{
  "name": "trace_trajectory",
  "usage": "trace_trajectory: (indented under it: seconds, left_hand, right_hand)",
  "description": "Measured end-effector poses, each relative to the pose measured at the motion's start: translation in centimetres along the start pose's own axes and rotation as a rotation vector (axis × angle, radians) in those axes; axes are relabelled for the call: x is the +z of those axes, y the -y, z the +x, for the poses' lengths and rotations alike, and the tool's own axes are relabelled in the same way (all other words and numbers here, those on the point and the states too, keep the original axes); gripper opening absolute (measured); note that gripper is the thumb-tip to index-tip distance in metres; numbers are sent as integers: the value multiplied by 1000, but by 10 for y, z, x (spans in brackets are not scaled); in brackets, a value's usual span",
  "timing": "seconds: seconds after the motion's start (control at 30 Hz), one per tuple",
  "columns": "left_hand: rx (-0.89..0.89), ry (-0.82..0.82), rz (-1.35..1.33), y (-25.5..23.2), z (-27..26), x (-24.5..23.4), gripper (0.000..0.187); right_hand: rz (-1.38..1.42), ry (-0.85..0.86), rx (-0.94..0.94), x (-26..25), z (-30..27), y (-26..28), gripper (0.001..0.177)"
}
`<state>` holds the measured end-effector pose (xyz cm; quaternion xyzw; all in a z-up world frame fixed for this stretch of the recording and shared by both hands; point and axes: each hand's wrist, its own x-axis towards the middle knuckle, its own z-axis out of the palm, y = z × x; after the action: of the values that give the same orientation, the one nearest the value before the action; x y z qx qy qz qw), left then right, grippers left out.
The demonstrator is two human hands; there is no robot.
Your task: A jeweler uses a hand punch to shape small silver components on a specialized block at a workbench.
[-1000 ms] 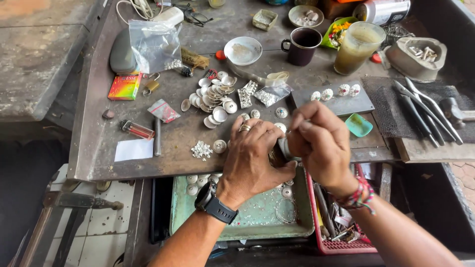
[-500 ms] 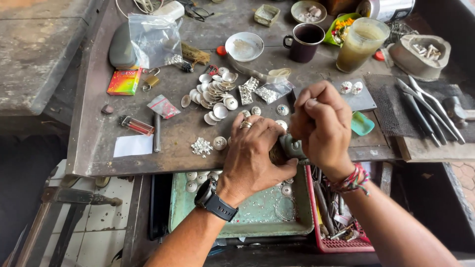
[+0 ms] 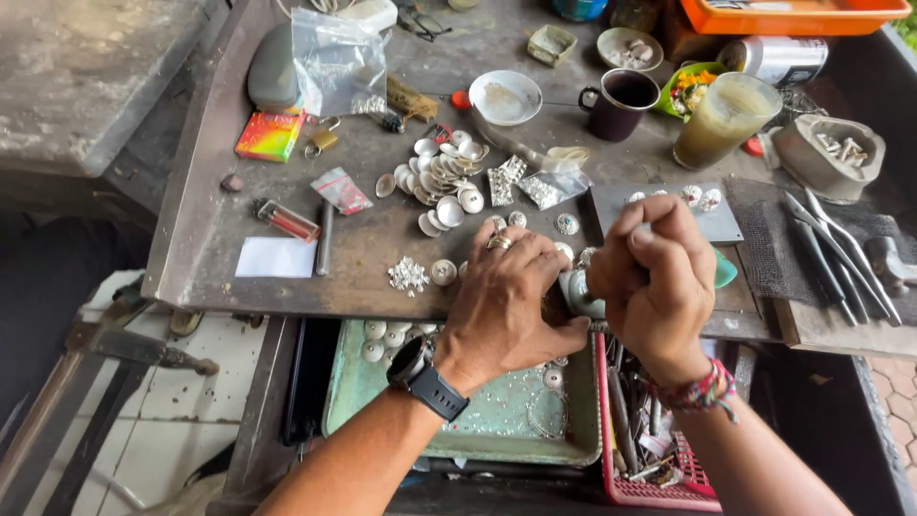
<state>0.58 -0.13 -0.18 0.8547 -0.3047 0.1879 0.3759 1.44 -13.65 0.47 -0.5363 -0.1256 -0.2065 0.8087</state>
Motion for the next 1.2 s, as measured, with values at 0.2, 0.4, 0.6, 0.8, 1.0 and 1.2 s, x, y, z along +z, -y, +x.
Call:
trace_trajectory:
  seconds: [0.2, 0.4, 0.6, 0.8, 1.0, 1.2]
  left_hand:
    - [-5, 27, 4, -1, -1, -2, 43]
    - [17, 13, 53, 1, -2, 2, 43]
    - [2, 45, 33, -1, -1, -2, 45]
    - [2, 57, 45, -4, -1, -3, 44]
    - [12, 32, 16, -3, -1, -4, 41]
    - [21, -4, 41, -4, -2, -3, 41]
  right_hand:
    - [-4, 16, -19, 9, 3, -1, 15]
    - [54, 19, -45, 1, 13, -14, 17]
    - [2, 22, -29, 13, -7, 10, 14]
    - [23, 65, -78, 10, 8, -3, 14]
    - [23, 107, -49, 3, -1, -1, 16]
    - [9, 124, -36, 0, -1, 4, 16]
